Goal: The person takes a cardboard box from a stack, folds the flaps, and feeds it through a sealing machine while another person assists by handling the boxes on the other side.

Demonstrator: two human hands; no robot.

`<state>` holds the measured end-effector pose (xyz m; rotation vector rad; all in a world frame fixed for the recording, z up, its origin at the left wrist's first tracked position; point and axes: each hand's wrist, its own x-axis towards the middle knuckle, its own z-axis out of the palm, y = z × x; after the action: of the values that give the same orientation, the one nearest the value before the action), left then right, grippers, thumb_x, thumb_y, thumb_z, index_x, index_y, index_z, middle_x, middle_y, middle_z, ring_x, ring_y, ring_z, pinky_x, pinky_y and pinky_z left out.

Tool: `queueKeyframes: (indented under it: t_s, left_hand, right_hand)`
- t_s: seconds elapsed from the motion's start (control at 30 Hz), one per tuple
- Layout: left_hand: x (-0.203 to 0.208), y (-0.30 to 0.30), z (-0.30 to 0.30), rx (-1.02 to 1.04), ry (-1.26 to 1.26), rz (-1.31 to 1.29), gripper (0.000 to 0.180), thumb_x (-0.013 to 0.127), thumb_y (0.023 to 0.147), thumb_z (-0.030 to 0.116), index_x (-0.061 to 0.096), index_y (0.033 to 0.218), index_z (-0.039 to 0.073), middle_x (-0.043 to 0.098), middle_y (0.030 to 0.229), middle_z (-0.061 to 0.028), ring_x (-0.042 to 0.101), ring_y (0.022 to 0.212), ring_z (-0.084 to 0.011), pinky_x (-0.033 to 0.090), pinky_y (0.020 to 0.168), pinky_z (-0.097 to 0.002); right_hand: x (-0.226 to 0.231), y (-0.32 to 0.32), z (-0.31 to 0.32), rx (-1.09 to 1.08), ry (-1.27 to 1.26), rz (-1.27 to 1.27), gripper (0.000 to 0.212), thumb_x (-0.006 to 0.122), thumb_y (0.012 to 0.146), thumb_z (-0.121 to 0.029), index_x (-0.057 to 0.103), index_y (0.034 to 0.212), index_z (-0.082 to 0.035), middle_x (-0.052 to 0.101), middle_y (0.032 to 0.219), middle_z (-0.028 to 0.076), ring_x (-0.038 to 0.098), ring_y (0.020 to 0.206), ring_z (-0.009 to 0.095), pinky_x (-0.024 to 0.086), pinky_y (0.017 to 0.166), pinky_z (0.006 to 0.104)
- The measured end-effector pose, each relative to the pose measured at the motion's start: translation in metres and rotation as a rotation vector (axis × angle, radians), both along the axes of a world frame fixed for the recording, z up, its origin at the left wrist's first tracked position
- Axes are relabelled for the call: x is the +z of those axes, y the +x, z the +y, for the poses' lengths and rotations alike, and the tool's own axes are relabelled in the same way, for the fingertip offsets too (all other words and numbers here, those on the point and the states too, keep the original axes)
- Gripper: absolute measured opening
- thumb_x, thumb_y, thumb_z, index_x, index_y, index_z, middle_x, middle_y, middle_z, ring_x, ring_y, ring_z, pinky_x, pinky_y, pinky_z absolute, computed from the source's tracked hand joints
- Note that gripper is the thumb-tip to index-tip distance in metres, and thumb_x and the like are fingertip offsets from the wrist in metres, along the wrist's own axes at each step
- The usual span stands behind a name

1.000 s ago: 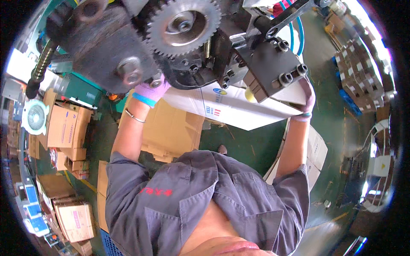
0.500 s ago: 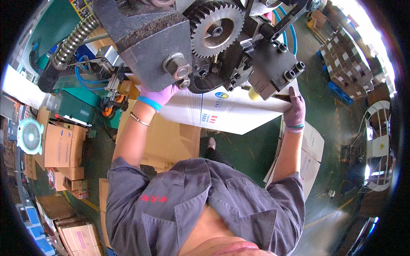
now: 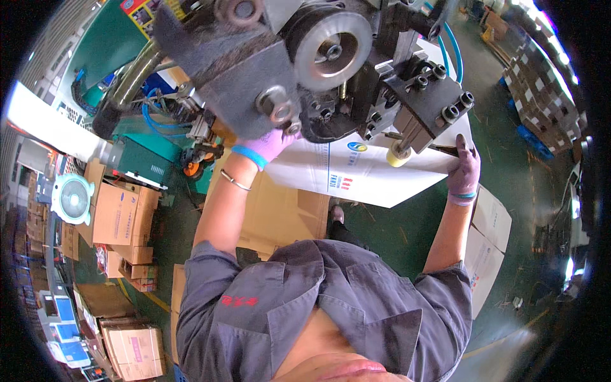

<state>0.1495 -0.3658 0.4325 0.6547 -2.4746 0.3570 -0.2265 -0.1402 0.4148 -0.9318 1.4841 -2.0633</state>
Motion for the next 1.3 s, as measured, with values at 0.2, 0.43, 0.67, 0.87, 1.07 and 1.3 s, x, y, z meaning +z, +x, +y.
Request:
queueKeyframes:
  t_s: [0.2, 0.43, 0.67, 0.87, 1.07, 1.3]
  left_hand:
    - [-0.033, -0.013, 0.068, -0.016, -0.124, 0.18, 0.037, 0.061, 0.083, 0.035, 0.061, 0.107, 0.008, 0.056, 0.118, -0.0143, 0.052, 0.11, -0.0312, 0.036, 0.096, -0.0526]
    - [-0.165, 0.044, 0.061, 0.357, 0.547, 0.514, 0.065, 0.076, 0.075, 0.026, 0.047, 0.127, 0.0, 0.044, 0.133, -0.0187, 0.04, 0.125, -0.0313, 0.035, 0.103, -0.0383]
    - [-0.13, 0.006, 0.03, 0.045, 1.161, 0.626, 0.028, 0.07, 0.082, 0.02, 0.065, 0.102, 0.002, 0.07, 0.089, -0.0056, 0.064, 0.079, -0.0142, 0.05, 0.073, -0.0282]
    - [-0.098, -0.115, 0.119, -0.321, 0.835, 0.394, 0.026, 0.081, 0.064, 0.023, 0.07, 0.081, 0.006, 0.065, 0.09, -0.0134, 0.063, 0.09, -0.0291, 0.05, 0.079, -0.0377]
    - [-0.024, -0.288, 0.185, -0.699, 0.625, 0.121, 0.025, 0.075, 0.072, 0.029, 0.066, 0.083, 0.008, 0.063, 0.073, -0.0081, 0.063, 0.068, -0.0269, 0.049, 0.061, -0.0361]
    - [-0.03, -0.357, 0.244, -1.042, 0.518, -0.046, 0.031, 0.072, 0.073, 0.035, 0.063, 0.094, 0.014, 0.056, 0.065, -0.0016, 0.057, 0.061, -0.0231, 0.045, 0.057, -0.035]
  right_hand:
    - [-0.006, -0.046, 0.036, -0.234, -0.12, -0.123, 0.039, 0.051, 0.093, -0.032, 0.06, 0.114, 0.0, 0.065, 0.101, 0.013, 0.061, 0.087, 0.021, 0.047, 0.083, 0.0345]
    - [0.019, -0.064, 0.061, -0.014, -0.033, -0.04, 0.053, 0.045, 0.095, -0.041, 0.044, 0.133, -0.003, 0.061, 0.113, 0.013, 0.058, 0.103, 0.023, 0.045, 0.09, 0.0337]
    - [-0.029, -0.107, 0.093, -0.265, 0.082, 0.763, 0.051, 0.047, 0.074, 0.011, 0.056, 0.123, -0.001, 0.059, 0.119, 0.019, 0.06, 0.106, 0.027, 0.047, 0.092, 0.0344]
    - [-0.113, -0.137, 0.234, -0.444, 0.024, -0.702, 0.041, 0.059, 0.087, -0.022, 0.056, 0.117, 0.005, 0.063, 0.112, 0.012, 0.06, 0.102, 0.023, 0.05, 0.084, 0.0349]
    - [-0.351, -0.143, 0.452, -0.327, 0.739, -0.584, 0.035, 0.055, 0.087, -0.027, 0.063, 0.108, 0.0, 0.063, 0.109, 0.017, 0.059, 0.103, 0.027, 0.047, 0.088, 0.0368]
    - [-0.238, -0.258, 0.336, -0.174, 0.7, -0.378, 0.042, 0.05, 0.094, -0.031, 0.053, 0.125, -0.002, 0.059, 0.12, 0.011, 0.056, 0.108, 0.02, 0.046, 0.087, 0.0295]
